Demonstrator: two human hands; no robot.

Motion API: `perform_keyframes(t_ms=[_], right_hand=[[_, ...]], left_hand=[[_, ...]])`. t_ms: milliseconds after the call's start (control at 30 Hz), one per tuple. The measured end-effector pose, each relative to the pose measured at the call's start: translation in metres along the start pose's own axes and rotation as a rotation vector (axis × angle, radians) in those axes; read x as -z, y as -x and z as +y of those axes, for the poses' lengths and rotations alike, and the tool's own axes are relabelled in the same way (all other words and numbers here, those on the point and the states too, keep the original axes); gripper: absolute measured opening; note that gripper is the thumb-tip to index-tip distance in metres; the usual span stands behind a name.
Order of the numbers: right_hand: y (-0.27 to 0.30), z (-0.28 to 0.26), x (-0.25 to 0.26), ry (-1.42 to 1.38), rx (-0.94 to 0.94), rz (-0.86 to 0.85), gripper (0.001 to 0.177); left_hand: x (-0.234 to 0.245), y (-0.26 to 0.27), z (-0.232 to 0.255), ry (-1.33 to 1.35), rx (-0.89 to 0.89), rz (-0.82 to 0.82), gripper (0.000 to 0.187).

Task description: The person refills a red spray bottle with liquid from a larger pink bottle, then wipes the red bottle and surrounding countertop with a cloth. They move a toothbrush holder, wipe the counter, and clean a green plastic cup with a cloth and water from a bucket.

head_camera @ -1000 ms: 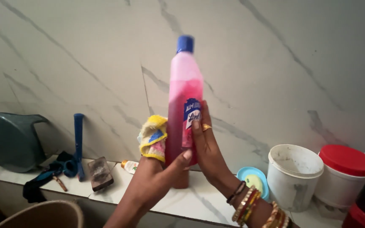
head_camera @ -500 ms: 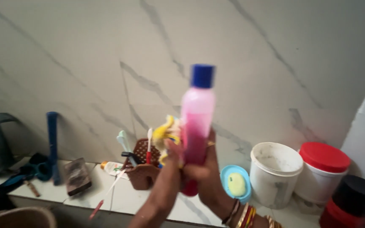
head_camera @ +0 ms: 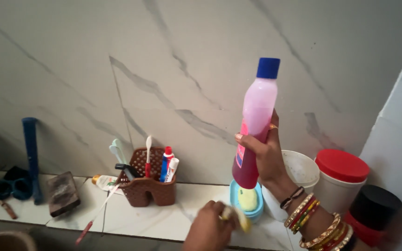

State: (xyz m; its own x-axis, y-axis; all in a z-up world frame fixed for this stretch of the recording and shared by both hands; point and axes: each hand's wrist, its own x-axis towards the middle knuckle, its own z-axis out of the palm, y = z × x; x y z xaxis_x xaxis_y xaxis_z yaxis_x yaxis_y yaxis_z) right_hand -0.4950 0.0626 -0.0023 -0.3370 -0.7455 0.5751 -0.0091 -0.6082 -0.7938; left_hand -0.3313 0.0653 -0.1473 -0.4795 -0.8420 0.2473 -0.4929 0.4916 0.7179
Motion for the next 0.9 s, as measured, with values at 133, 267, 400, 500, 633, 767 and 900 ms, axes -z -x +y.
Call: perform_keyframes(t_ms=[133, 267, 400, 500, 633, 767, 900], right_hand=[[-0.002, -0.014, 0.006, 0.106, 0.084, -0.104, 0.093], [0.0, -0.02, 0.005, 0.104, -0.009, -0.12, 0.098], [0.003, -0.013, 0.009, 0.129, -0.013, -0.168, 0.11], [0.001, 0.0, 0.013, 0.171, -0.097, -0.136, 0.11], [0.003, 0.025, 0.015, 0.298, -0.017, -0.144, 0.115], [0.014, 0.051, 0.013, 0.454, -0.076, -0.097, 0.114], [0.014, 0.064, 0.018, 0.58, 0.07, 0.002, 0.095]], left_hand=[[-0.04, -0.01, -0.018, -0.308, -0.36, -0.02, 0.065], [-0.069, -0.024, -0.028, -0.478, -0.275, -0.109, 0.053], [-0.075, -0.033, -0.04, -0.588, -0.388, 0.026, 0.036], [-0.06, -0.024, -0.049, -0.555, -0.384, 0.039, 0.035], [-0.019, -0.014, -0.055, -0.504, -0.271, -0.04, 0.039], [0.004, -0.008, -0.056, -0.499, -0.322, 0.026, 0.031], [0.003, -0.008, -0.059, -0.42, -0.385, 0.085, 0.03]])
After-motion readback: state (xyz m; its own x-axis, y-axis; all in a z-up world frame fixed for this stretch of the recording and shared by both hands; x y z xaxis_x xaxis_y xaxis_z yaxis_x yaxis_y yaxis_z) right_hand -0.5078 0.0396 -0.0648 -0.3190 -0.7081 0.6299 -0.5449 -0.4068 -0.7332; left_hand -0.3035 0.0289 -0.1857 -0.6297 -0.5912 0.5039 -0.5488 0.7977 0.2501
